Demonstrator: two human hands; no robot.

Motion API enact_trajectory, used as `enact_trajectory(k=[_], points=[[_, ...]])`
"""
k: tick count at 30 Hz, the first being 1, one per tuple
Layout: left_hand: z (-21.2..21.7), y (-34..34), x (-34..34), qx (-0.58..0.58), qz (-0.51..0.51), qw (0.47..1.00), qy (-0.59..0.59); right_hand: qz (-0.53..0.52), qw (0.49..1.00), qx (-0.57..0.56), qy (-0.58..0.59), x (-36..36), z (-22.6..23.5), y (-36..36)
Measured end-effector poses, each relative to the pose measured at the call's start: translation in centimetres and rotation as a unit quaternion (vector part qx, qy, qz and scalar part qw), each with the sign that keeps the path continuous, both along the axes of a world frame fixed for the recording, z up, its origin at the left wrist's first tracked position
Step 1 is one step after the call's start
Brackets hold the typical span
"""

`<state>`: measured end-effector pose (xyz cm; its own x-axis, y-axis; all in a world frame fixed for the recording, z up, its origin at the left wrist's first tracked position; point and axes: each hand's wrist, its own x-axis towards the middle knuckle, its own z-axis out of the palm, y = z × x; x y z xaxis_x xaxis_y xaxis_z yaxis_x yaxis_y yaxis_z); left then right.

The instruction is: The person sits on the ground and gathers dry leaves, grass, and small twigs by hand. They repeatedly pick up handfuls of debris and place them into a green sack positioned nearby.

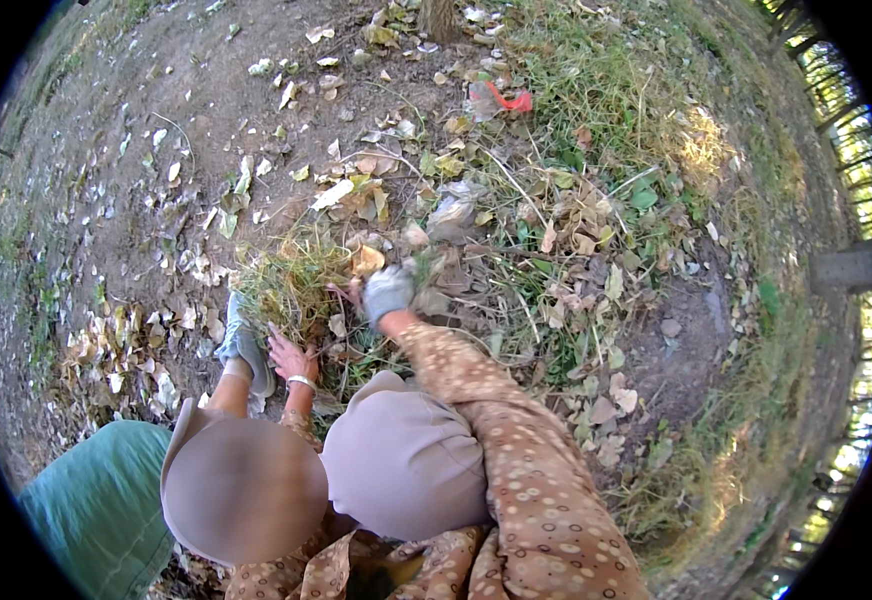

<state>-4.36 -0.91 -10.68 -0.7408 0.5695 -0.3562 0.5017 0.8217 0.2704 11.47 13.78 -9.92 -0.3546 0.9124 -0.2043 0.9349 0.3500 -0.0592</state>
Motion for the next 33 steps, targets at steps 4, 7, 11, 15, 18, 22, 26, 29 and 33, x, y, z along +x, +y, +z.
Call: enact_trajectory(k=[4, 7, 11, 15, 18, 22, 26, 29, 33], points=[[-3.3, -0.8, -1.4, 0.193, -0.111, 0.973, -0.057, -0.041, 0.963, -0.149, 0.219, -3.9, -4.1, -4.2], [-3.5, -3.4, -4.6, 0.274, -0.077, 0.937, -0.204, -0.006, 0.914, -0.219, 0.340, -6.0, -4.3, -3.9], [0.3, -1.1, -1.4, 0.145, -0.094, 0.953, -0.250, -0.017, 0.957, -0.200, 0.209, -3.2, -7.5, -1.4], [1.8, -1.1, -2.8, 0.153, -0.034, 0.940, -0.304, -0.078, 0.916, -0.323, 0.225, -5.0, -4.0, -2.5], [-1.2, -1.2, -4.0, 0.169, -0.044, 0.956, -0.237, -0.052, 0.883, -0.366, 0.290, -4.7, -0.8, -4.7], [-5.3, -0.6, -3.4, 0.179, -0.025, 0.968, -0.175, -0.014, 0.890, -0.362, 0.277, -4.5, 0.2, -5.5], [-3.4, 1.1, -2.2, 0.001, 0.085, 0.991, -0.104, 0.064, 0.904, -0.361, 0.222, -3.8, 0.0, -4.5], [-2.2, 1.7, -1.2, -0.040, 0.156, 0.984, -0.081, 0.160, 0.902, -0.372, 0.148, -2.8, 2.5, -2.9], [-1.0, 0.9, -2.3, -0.072, 0.164, 0.980, -0.084, 0.205, 0.914, -0.212, 0.279, 1.1, 9.5, 2.3]])
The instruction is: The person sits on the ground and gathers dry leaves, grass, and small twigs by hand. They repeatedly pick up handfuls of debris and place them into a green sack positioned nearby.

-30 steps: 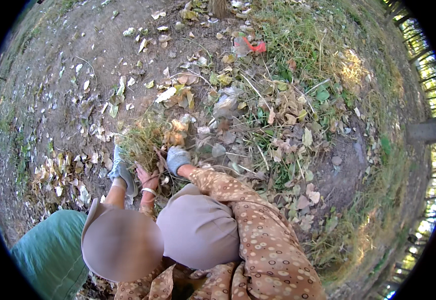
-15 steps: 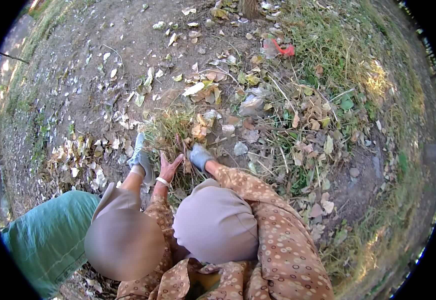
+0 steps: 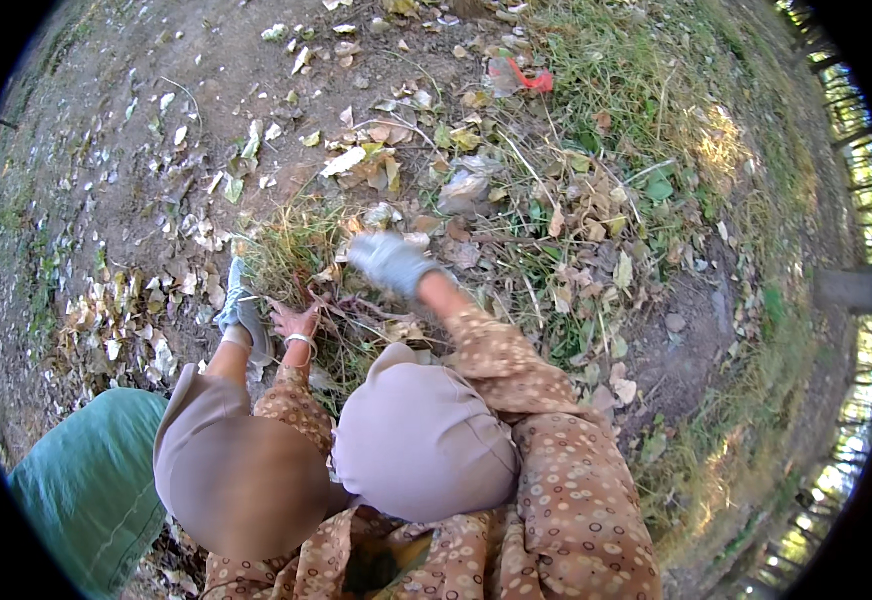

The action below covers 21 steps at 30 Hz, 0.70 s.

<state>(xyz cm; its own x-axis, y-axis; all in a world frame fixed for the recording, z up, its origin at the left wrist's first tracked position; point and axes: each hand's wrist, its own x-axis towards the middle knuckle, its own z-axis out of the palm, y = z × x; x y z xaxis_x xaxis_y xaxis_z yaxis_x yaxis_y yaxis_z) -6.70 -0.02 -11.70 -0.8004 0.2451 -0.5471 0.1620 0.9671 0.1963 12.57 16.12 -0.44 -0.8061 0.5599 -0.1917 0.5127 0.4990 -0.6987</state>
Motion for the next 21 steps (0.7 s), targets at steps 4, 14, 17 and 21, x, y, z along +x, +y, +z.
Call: enact_trajectory(k=[4, 14, 17, 21], points=[[-2.6, -0.1, -0.9, 0.064, -0.044, 0.997, 0.021, -0.217, 0.963, 0.068, 0.148, 10.8, -1.2, 5.1], [-3.6, 1.9, -2.0, -0.002, -0.098, 0.995, 0.003, 0.077, 0.903, 0.163, -0.390, 11.3, -5.3, -10.1], [-2.6, -0.2, -3.3, 0.036, -0.126, 0.990, 0.044, -0.053, 0.922, 0.316, -0.219, 13.6, -4.5, -11.4], [-0.9, -6.0, -0.5, 0.091, -0.243, 0.965, 0.047, -0.097, 0.924, 0.366, -0.047, 16.2, 3.3, -13.3]])
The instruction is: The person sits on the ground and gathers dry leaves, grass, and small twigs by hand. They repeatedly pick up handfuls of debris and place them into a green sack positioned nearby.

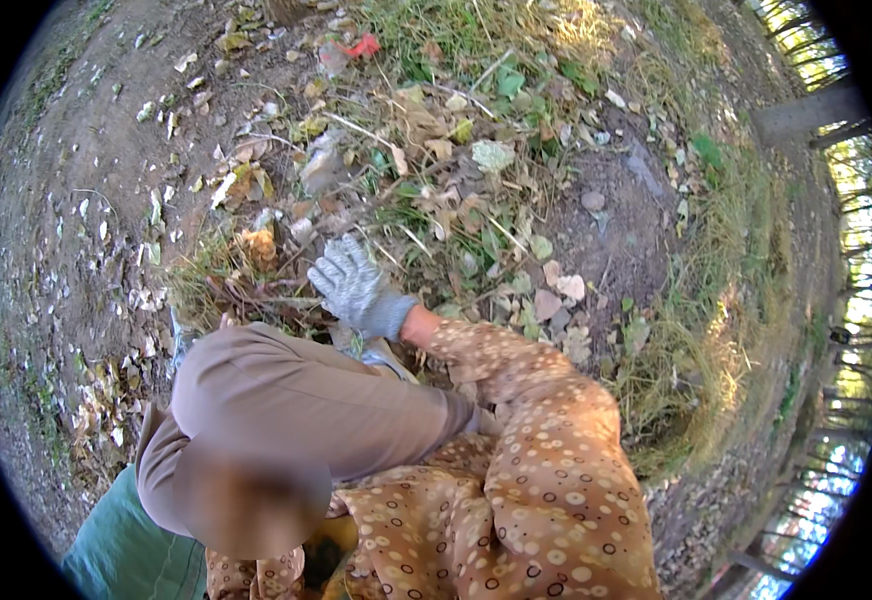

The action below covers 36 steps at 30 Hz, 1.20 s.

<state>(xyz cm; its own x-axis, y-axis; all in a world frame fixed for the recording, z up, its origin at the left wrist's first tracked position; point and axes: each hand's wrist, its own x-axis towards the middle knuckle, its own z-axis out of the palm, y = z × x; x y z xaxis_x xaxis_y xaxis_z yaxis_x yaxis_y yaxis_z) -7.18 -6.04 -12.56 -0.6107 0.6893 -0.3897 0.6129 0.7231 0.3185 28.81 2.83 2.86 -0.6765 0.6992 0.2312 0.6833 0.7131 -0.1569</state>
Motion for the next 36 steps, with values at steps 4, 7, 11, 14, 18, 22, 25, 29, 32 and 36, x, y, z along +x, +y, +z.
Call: enact_trajectory(k=[4, 7, 11, 14, 18, 22, 25, 29, 32, 36], points=[[2.5, -3.8, 4.6, -0.008, -0.199, 0.979, -0.038, -0.121, 0.983, -0.027, 0.132, 8.7, 0.4, -3.9], [4.0, -3.0, 7.1, 0.002, -0.349, 0.936, -0.039, -0.217, 0.971, -0.098, 0.014, 13.0, -1.7, -9.0], [4.2, 0.6, 11.7, 0.051, -0.519, 0.853, -0.023, -0.103, 0.957, -0.265, -0.058, 12.3, -7.0, -14.5], [3.5, 1.7, 12.4, 0.093, -0.587, 0.804, 0.018, -0.122, 0.895, -0.420, -0.087, 7.9, -8.8, -13.6], [1.8, 3.4, 14.9, 0.178, -0.649, 0.738, 0.060, -0.080, 0.875, -0.448, -0.163, 5.9, -11.6, -10.2], [4.4, 3.8, 19.6, 0.128, -0.662, 0.736, -0.067, -0.169, 0.904, -0.391, -0.042, 5.8, -9.8, -9.1], [4.6, 4.0, 21.9, 0.069, -0.651, 0.749, -0.104, -0.160, 0.910, -0.379, -0.042, 5.7, -8.6, -8.8], [3.6, 4.3, 23.7, 0.034, -0.616, 0.785, -0.054, -0.141, 0.923, -0.357, 0.018, 6.4, -10.2, -10.6], [0.3, 3.6, 24.4, 0.002, -0.536, 0.844, 0.028, -0.170, 0.924, -0.337, 0.066, 6.5, -7.5, -10.2], [1.9, 3.2, 25.2, 0.044, -0.531, 0.842, 0.086, -0.292, 0.920, -0.261, 0.029, 9.0, -3.0, -8.4]])
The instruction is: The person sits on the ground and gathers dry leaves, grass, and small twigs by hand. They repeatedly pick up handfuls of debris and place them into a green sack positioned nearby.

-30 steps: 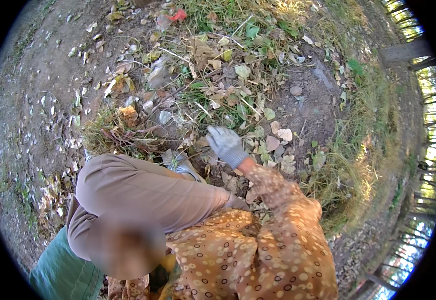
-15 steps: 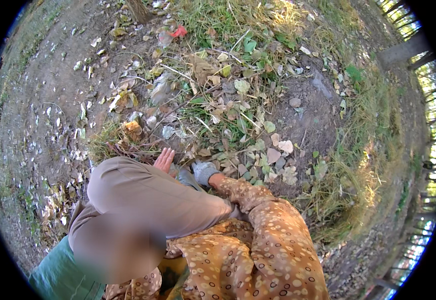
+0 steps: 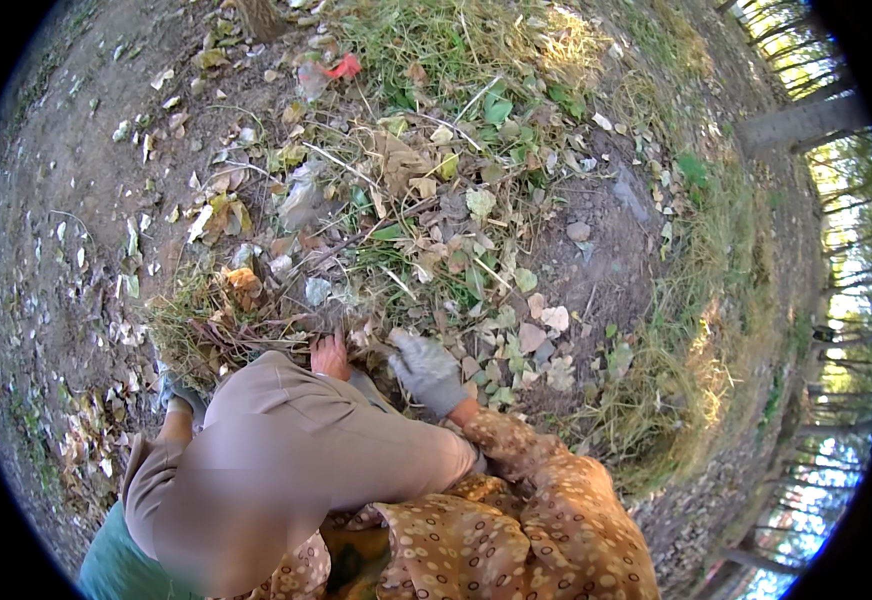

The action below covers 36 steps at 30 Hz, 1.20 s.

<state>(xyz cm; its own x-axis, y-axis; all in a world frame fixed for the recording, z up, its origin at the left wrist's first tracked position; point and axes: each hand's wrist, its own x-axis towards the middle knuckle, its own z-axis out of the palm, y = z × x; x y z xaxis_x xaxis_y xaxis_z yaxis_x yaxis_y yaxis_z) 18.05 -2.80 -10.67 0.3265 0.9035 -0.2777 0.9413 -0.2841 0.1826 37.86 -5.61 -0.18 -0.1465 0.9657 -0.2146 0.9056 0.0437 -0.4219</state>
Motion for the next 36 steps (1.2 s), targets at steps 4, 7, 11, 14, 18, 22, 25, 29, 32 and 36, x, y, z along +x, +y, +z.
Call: enact_trajectory(k=[4, 7, 11, 14, 18, 22, 25, 29, 32, 36], points=[[-2.0, -0.4, -2.5, -0.008, -0.058, 0.997, -0.056, -0.025, 0.991, 0.112, -0.061, 1.9, 1.8, 5.2], [-1.9, -0.2, -3.7, -0.006, -0.096, 0.991, -0.091, 0.015, 0.978, -0.109, -0.179, 2.0, -1.1, 7.2], [3.3, 1.9, -4.3, 0.063, -0.083, 0.989, -0.102, 0.003, 0.958, -0.067, -0.279, 1.4, -7.3, 6.9], [8.3, 5.1, -6.6, -0.041, 0.023, 0.992, -0.114, -0.051, 0.967, -0.013, -0.250, 2.0, -8.5, 7.9], [11.7, 9.9, -10.5, 0.197, 0.146, 0.922, -0.300, -0.066, 0.975, 0.022, -0.211, 4.0, -8.2, 8.8], [15.0, 10.0, -13.4, 0.202, 0.397, 0.801, -0.401, -0.012, 0.985, 0.081, -0.153, 4.6, -6.0, 8.4], [15.2, 9.3, -13.9, 0.264, 0.396, 0.813, -0.336, -0.003, 0.978, 0.154, -0.138, 3.7, -3.8, 7.0], [18.4, 9.3, -12.0, 0.299, 0.305, 0.854, -0.298, 0.002, 0.951, 0.242, -0.191, 4.0, -1.3, 6.2], [22.5, 9.5, -12.7, 0.235, 0.427, 0.780, -0.393, -0.010, 0.936, 0.286, -0.203, 5.0, 0.8, 7.2], [27.9, 9.4, -14.6, 0.368, 0.386, 0.663, -0.525, -0.060, 0.978, 0.143, -0.137, 5.6, 4.4, 12.4]])
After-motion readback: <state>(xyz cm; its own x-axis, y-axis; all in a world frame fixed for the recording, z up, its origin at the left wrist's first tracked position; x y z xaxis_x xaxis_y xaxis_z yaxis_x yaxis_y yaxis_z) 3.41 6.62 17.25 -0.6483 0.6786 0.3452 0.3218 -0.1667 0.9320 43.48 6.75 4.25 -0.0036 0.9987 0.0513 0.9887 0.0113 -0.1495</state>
